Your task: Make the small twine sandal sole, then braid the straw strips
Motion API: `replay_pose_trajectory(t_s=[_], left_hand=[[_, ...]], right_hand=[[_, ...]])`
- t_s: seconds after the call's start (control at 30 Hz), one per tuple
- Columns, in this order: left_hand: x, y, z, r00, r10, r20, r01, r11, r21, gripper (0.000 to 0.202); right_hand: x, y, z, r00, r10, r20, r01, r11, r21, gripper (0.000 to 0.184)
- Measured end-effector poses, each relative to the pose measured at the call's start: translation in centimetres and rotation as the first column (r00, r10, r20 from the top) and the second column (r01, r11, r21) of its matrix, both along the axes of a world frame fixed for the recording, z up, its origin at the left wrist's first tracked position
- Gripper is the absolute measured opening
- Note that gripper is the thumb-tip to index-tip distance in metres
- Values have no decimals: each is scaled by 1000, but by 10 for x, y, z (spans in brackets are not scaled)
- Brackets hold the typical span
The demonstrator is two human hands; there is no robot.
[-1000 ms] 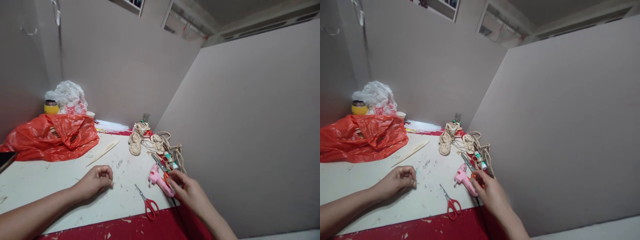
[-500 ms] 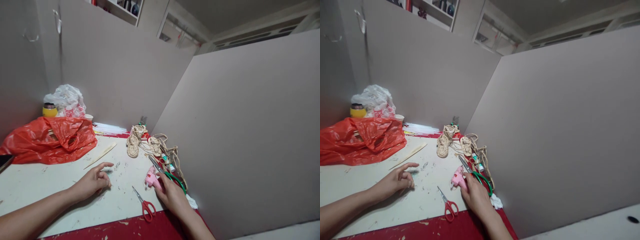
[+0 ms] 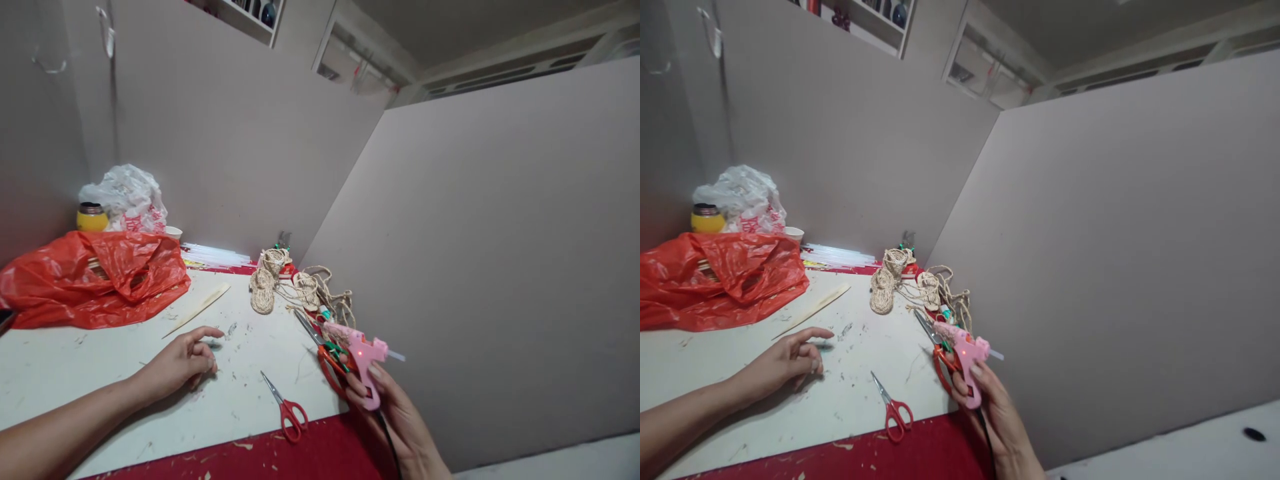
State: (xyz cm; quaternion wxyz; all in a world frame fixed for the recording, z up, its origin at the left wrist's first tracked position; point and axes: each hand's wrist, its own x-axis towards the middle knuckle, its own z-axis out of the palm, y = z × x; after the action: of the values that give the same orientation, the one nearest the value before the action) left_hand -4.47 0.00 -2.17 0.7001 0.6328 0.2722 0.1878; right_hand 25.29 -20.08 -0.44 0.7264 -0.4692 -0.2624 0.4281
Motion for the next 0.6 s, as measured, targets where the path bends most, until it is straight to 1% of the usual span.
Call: replay_pose_trajectory(t_s=[0.1, 0.17, 0.27, 0.33, 0.47, 0.6], left_hand=[[1, 0, 0, 1000, -2, -6, 2, 1000, -1, 45], [1, 0, 0, 1000, -5, -13, 5, 1000, 2, 43], [1, 0, -2, 1000, -3, -27, 3, 1000, 10, 41], [0, 0, -3, 1000, -9, -29, 10, 1000, 16, 41], [0, 0, -4, 999, -20, -34, 21, 1000, 16, 41], [0, 0, -2, 998, -25, -58, 26, 999, 22, 39]], right_hand=[[-6, 0, -6, 985, 42, -165, -44, 999, -5, 21], [-10, 1, -8, 981, 41, -189, -41, 999, 4, 19], [-13, 4, -9, 984, 20, -178, -17, 1000, 14, 16], [-13, 6, -8, 983, 17, -180, -18, 1000, -6, 21], [-14, 8, -8, 979, 44, -200, -66, 992, -105, 35], [-13, 8, -11, 997, 6, -83, -20, 986, -163, 35]])
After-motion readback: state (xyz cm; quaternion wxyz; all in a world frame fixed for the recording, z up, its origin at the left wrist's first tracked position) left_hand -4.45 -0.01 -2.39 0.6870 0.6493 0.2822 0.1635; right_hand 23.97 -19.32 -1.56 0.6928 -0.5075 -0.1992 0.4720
